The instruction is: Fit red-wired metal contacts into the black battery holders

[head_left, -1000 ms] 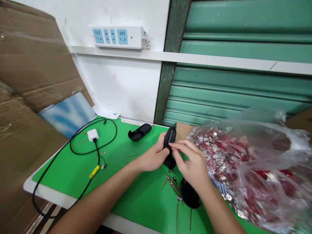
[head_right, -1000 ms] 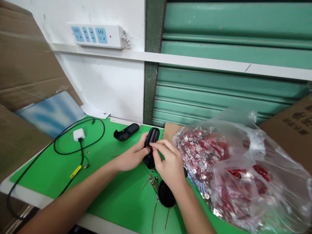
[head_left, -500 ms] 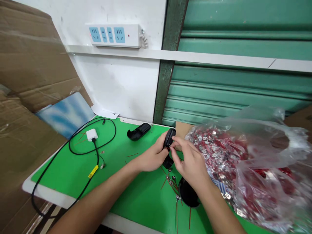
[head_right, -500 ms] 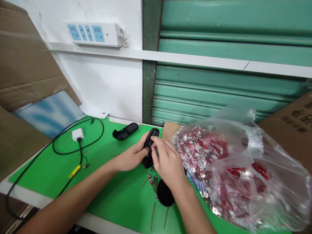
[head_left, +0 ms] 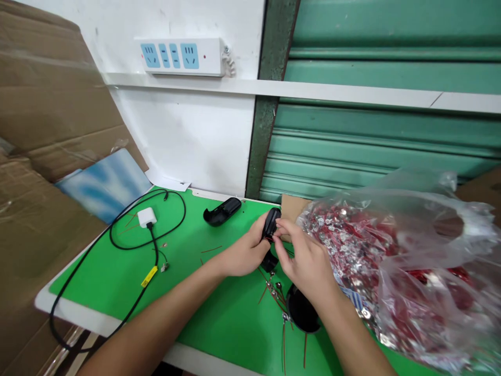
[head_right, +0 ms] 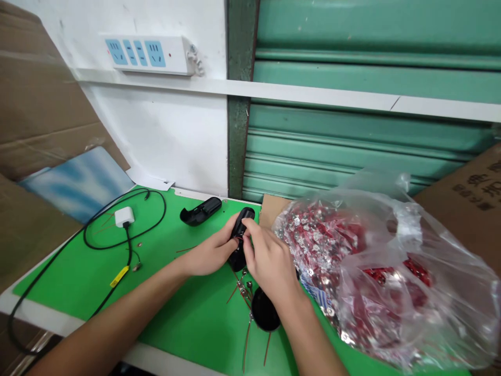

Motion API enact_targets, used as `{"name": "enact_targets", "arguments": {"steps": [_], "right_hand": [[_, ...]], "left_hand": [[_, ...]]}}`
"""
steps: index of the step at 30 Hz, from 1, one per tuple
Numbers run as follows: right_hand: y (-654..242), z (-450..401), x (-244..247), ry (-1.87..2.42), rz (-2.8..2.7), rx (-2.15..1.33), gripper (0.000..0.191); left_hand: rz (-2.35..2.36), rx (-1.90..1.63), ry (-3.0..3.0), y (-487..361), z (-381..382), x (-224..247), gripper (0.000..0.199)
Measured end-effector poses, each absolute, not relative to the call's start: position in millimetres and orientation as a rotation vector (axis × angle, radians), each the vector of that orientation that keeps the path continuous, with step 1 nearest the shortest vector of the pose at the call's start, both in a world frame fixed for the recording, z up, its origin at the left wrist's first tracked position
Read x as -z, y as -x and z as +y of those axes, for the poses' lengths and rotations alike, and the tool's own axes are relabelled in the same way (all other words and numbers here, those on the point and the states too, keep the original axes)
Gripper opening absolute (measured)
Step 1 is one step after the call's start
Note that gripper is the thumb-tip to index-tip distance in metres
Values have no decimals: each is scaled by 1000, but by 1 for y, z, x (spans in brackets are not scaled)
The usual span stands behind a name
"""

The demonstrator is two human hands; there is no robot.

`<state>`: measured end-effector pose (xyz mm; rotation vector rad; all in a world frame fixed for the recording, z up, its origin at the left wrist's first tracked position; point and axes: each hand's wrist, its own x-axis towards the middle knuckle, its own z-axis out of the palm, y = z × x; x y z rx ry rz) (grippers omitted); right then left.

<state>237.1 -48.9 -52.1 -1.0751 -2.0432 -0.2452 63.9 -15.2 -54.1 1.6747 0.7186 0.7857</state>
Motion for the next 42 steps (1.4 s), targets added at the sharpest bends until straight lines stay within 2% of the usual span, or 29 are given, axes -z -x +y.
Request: {"name": "enact_targets", "arguments": {"steps": [42], "right_hand": [[-230, -48, 61, 1107, -2008, 458, 17]], "left_hand": [[807, -724, -1738, -64, -16, 57, 72]]}}
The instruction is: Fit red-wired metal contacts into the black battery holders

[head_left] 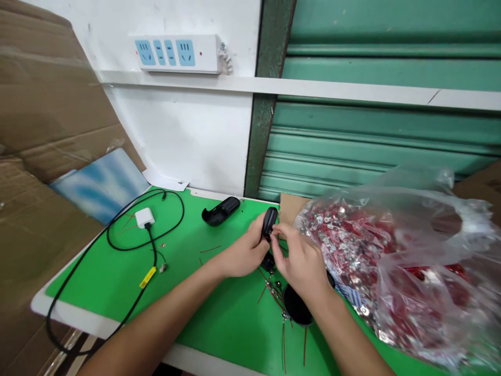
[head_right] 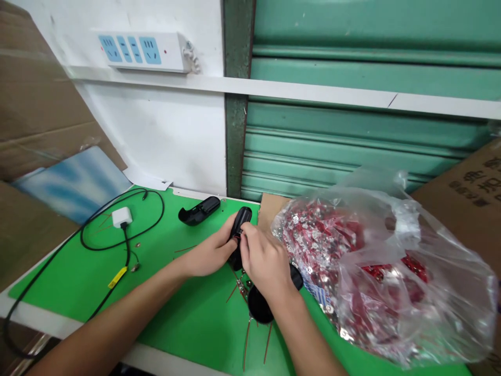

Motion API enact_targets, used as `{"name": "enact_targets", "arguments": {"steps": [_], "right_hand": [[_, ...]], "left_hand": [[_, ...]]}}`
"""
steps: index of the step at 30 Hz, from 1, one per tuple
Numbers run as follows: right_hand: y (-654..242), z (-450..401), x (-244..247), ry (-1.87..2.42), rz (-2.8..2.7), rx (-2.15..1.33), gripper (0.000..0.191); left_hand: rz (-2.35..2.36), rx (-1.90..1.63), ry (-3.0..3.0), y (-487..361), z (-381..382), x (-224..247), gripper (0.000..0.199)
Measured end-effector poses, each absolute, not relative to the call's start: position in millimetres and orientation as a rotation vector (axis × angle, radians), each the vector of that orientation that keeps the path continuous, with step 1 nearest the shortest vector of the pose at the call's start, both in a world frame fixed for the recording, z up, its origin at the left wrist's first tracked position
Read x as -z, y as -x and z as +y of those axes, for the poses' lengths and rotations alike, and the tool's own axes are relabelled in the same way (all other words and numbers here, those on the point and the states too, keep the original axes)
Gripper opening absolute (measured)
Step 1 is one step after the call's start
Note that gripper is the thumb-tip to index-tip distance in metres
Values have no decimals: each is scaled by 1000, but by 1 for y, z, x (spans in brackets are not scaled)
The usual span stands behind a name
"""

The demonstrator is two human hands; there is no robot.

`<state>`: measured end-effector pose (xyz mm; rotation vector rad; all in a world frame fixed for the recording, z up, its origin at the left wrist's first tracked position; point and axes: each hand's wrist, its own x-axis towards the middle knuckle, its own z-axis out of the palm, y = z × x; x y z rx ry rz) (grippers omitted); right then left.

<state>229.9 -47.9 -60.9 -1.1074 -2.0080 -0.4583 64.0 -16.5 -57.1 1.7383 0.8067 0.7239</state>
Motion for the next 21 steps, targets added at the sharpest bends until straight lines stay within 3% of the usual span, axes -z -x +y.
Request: {"name": "enact_targets", "arguments": {"steps": [21], "right_hand": [[-228, -47, 61, 1120, -2049, 541, 12]], "left_hand": [[845, -806, -1823, -69, -20, 65, 74]]}}
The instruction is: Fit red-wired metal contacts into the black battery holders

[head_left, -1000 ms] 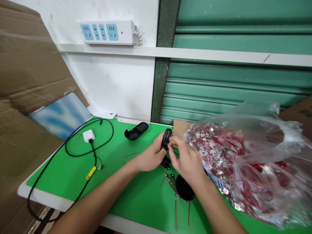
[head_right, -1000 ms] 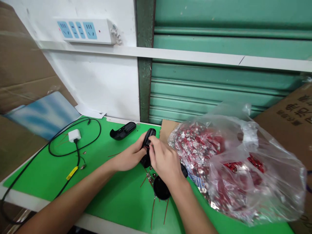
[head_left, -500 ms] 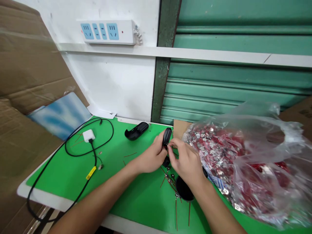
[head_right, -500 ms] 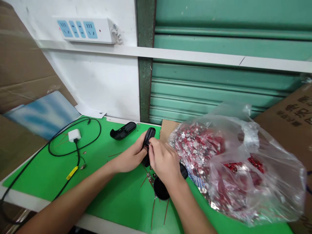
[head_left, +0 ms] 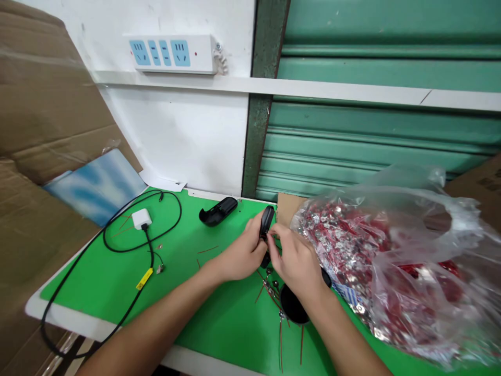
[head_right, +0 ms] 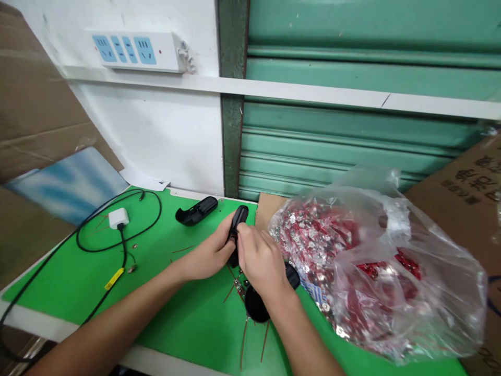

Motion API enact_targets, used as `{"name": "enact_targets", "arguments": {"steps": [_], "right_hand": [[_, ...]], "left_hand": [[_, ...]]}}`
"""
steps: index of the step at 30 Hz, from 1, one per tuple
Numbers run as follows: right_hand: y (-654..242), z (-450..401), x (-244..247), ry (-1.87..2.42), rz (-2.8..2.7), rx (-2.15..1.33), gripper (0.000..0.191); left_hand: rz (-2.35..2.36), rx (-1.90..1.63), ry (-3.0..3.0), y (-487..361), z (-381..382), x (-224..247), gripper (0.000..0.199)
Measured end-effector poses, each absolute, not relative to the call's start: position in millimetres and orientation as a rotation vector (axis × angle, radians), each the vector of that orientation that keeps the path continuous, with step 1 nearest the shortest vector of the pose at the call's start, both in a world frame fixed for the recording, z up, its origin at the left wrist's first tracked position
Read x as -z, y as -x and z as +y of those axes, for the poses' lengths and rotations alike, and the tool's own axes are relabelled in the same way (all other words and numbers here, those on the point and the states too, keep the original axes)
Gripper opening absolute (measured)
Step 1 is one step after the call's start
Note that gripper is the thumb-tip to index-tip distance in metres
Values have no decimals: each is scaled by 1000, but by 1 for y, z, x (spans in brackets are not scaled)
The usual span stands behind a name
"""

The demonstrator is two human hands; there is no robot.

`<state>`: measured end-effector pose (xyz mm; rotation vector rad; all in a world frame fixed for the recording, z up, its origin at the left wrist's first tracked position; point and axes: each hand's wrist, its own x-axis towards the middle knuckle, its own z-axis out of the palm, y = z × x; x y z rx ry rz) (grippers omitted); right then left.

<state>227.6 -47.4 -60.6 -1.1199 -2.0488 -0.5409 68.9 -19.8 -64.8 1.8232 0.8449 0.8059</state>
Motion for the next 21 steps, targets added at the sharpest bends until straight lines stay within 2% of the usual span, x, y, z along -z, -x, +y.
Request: {"name": "enact_targets", "arguments": {"steps": [6, 12, 17, 21], "right_hand": [[-227, -48, 63, 1114, -2024, 468, 11], [-231, -50, 58, 1071, -1967, 379, 13], [-233, -49, 50, 1092, -1666, -151, 33], [-234, -48, 50, 1121, -1484, -413, 37]], "left_hand": [[836, -844, -1908, -70, -22, 65, 72], [766, -906, -1854, -72, -23, 62, 58], [763, -870, -1593, -69, -20, 52, 48], [804, -839, -1521, -65, -18, 45, 47]]}}
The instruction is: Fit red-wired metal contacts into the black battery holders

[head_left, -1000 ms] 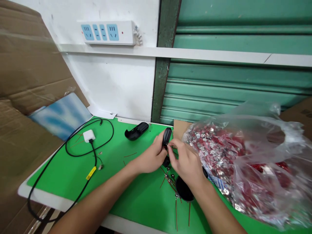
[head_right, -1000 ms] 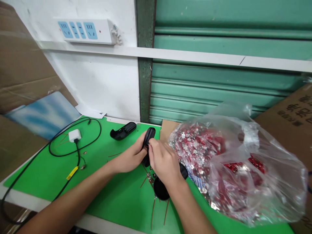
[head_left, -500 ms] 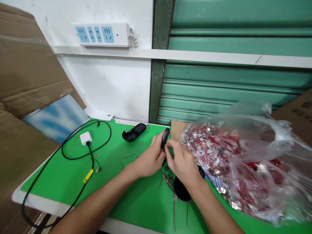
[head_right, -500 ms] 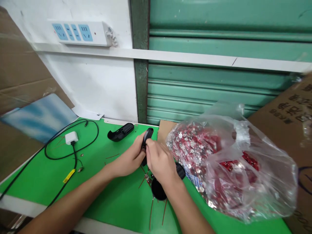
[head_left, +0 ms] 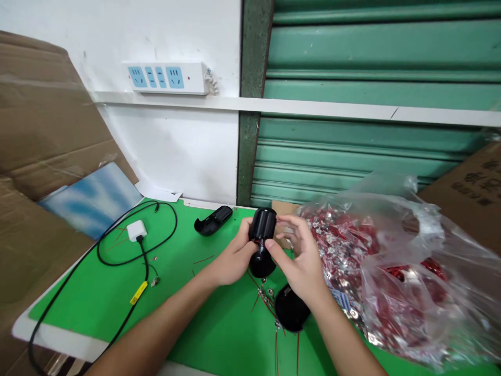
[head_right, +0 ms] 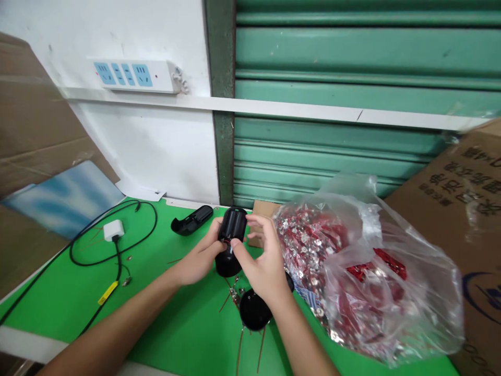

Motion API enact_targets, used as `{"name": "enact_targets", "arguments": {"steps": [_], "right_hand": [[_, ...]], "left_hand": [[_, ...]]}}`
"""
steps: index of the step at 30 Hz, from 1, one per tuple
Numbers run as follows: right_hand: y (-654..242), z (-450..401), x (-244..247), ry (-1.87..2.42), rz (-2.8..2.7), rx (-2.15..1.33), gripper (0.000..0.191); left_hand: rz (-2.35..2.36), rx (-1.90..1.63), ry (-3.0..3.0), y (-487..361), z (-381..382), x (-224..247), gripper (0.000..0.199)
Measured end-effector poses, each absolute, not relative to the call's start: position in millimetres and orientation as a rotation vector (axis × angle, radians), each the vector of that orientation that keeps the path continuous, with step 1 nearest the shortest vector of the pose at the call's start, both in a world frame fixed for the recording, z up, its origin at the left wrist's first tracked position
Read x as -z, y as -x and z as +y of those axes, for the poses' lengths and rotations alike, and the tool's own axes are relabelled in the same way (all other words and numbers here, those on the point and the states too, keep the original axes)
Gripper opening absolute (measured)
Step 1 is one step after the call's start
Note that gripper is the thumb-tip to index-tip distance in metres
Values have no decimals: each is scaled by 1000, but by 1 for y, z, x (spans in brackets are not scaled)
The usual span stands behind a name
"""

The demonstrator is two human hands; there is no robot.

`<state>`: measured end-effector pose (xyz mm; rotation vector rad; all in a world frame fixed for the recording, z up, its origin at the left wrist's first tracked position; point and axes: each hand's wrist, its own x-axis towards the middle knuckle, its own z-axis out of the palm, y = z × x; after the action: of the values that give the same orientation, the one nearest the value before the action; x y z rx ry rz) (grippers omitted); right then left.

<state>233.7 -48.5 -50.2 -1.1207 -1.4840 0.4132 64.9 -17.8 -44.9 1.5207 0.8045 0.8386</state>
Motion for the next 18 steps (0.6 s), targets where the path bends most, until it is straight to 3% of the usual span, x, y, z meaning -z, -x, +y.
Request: {"name": "enact_targets", "arguments": {"steps": [7, 18], "right_hand": [[-235, -46, 57, 1109, -1514, -737, 70], [-235, -48, 54, 1105, -1628, -674, 68]], "left_hand": [[769, -799, -1544, -62, -19, 41, 43], [764, -775, -1676, -62, -19, 47, 39]]}}
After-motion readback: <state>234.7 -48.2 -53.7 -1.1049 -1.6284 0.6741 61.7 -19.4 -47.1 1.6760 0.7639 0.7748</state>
